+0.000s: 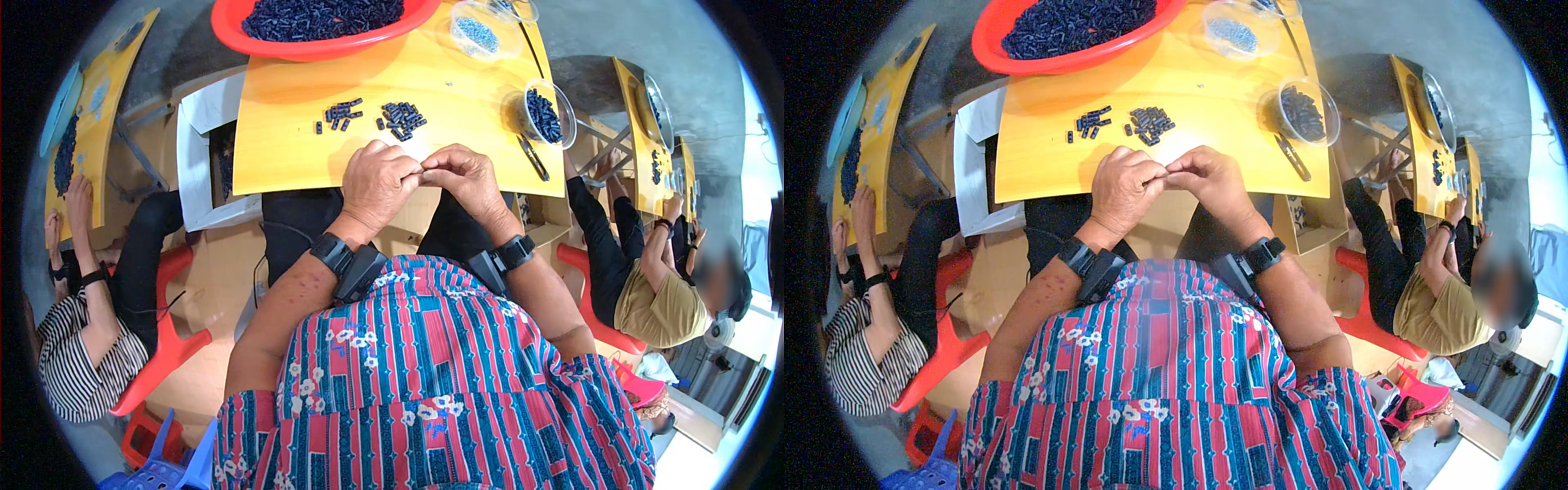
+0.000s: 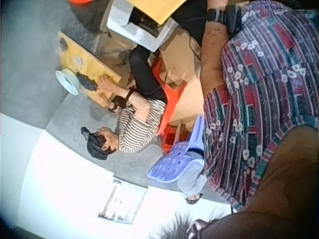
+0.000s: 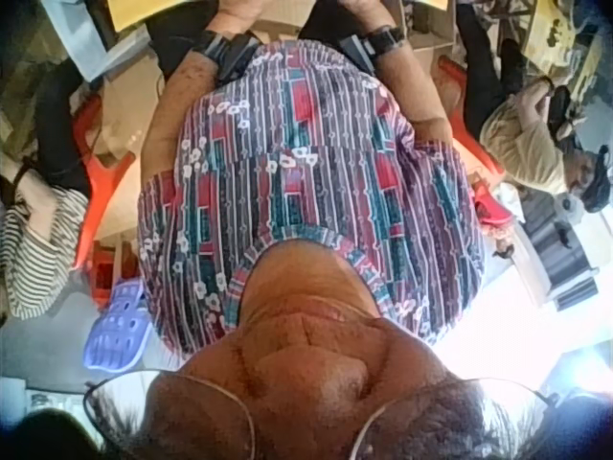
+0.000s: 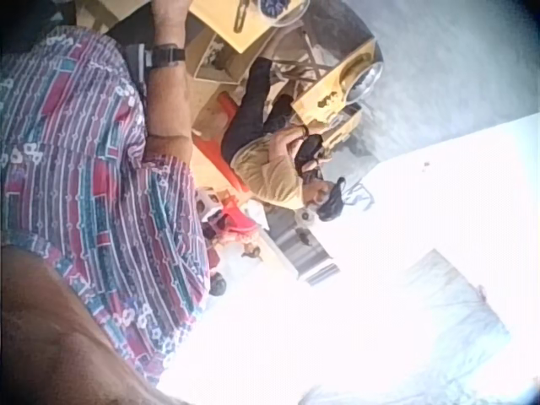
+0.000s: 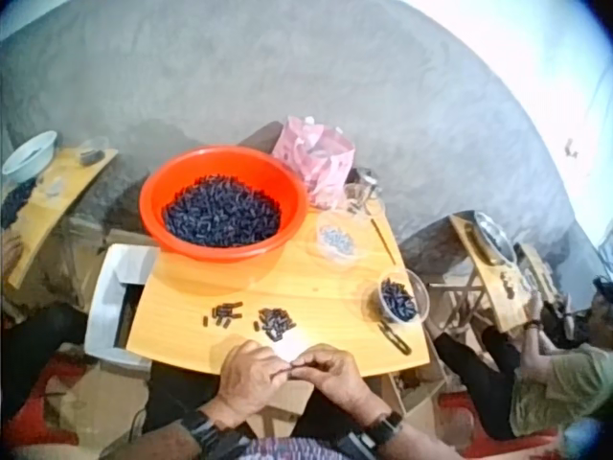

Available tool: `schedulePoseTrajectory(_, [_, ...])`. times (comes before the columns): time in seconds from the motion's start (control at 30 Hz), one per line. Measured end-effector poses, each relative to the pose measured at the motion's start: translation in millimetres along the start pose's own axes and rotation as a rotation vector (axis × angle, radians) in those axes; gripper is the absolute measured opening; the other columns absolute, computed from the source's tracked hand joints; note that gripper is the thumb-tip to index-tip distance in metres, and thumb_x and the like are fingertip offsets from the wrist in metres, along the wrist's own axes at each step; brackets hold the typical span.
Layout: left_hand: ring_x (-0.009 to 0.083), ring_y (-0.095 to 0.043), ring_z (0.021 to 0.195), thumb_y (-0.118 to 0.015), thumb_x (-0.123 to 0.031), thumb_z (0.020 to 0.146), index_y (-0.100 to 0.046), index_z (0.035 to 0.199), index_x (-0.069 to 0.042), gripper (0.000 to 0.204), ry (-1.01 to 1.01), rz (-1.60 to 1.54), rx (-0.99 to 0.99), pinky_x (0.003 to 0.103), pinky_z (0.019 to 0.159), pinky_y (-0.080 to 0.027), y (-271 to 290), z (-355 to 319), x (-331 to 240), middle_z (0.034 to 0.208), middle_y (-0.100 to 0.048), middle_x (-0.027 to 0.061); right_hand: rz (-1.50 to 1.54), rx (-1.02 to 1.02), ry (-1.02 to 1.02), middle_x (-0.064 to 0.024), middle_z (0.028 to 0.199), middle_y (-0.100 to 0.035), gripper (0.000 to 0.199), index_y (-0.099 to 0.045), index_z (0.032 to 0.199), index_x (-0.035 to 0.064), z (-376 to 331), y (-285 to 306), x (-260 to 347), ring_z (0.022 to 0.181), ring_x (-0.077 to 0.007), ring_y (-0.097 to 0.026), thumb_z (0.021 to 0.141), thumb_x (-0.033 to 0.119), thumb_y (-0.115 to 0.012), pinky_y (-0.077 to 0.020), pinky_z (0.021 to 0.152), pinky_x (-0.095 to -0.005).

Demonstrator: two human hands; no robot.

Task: The person is assembling small plastic or rubber components by hand.

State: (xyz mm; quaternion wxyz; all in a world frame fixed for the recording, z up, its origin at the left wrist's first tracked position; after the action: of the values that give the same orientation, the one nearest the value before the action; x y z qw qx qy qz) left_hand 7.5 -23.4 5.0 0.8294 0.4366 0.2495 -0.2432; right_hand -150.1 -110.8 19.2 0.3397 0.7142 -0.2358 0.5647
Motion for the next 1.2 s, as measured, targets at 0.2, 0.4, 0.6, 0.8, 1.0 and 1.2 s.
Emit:
schedulePoseTrajectory(0.2, [0.0253,-0.059,0.077,-0.078,-0.018,0.070,-0.071,0.072,-0.015,0.008,0.018,-0.010,0.005,0.039,0.071,-0.047,-3,-2,2,0.073,-0.065,-0.0003,-0.011,0.002,0.062,-0.0066,0.094,-0.069,0.009,-0.075,0.093,-0.0007,2,3,-11,0.087,-0.0136,-0.066,0.083,0.000,-0.077,-0.0554,0.080,-0.0266])
schedulePoseTrajectory(0.4, [0.0255,-0.058,0.076,-0.078,-0.018,0.070,-0.071,0.071,-0.014,0.008,0.003,-0.011,-0.004,0.040,0.070,-0.048,-4,-2,2,0.072,-0.064,0.0010,-0.060,0.031,0.146,-0.0086,0.099,-0.068,0.010,-0.076,0.093,-0.0014,4,6,-12,0.091,-0.0147,-0.066,0.084,-0.004,-0.074,-0.0578,0.083,-0.0276])
schedulePoseTrajectory(0.6, [0.0274,-0.058,0.074,-0.080,-0.018,0.068,-0.073,0.074,-0.011,0.011,0.001,-0.083,0.076,0.041,0.069,-0.048,-3,3,8,0.070,-0.062,0.0038,0.075,0.010,0.035,-0.0075,0.096,-0.069,0.007,-0.076,0.091,-0.0026,12,4,-18,0.086,-0.0146,-0.068,0.084,-0.001,-0.075,-0.0575,0.078,-0.0269])
schedulePoseTrajectory(0.8, [0.0282,-0.057,0.074,-0.080,-0.018,0.069,-0.073,0.075,-0.009,0.013,0.027,-0.105,0.121,0.041,0.071,-0.048,-4,6,9,0.070,-0.063,0.0052,0.069,0.042,-0.132,-0.0032,0.087,-0.071,0.010,-0.075,0.100,-0.0002,16,7,-11,0.079,-0.0105,-0.068,0.090,0.004,-0.072,-0.0576,0.070,-0.0238])
schedulePoseTrajectory(1.0, [0.0274,-0.058,0.075,-0.080,-0.019,0.072,-0.076,0.080,-0.006,0.015,0.148,-0.157,0.198,0.041,0.073,-0.048,-5,10,9,0.071,-0.065,0.0071,0.063,0.085,-0.204,-0.0018,0.083,-0.070,0.019,-0.075,0.105,0.0019,16,13,-11,0.076,-0.0080,-0.066,0.098,0.016,-0.065,-0.0567,0.073,-0.0235])
schedulePoseTrajectory(1.2, [0.0265,-0.061,0.075,-0.080,-0.019,0.074,-0.076,0.081,-0.006,0.015,0.272,-0.231,0.275,0.039,0.072,-0.050,-7,15,16,0.073,-0.067,0.0073,0.092,0.091,-0.227,-0.0024,0.083,-0.070,0.022,-0.074,0.109,0.0024,17,12,-11,0.074,-0.0075,-0.064,0.101,0.018,-0.061,-0.0565,0.074,-0.0235])
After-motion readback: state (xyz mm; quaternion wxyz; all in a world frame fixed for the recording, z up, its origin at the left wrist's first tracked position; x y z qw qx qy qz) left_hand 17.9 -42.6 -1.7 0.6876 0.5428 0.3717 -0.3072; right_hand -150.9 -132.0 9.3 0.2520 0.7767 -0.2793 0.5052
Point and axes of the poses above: each hand's wrist, its own z-axis towards the middle knuckle, its own y-axis out of the back of the hand, x = y × z, the point moved 2 cm from there along z, towards the middle knuckle
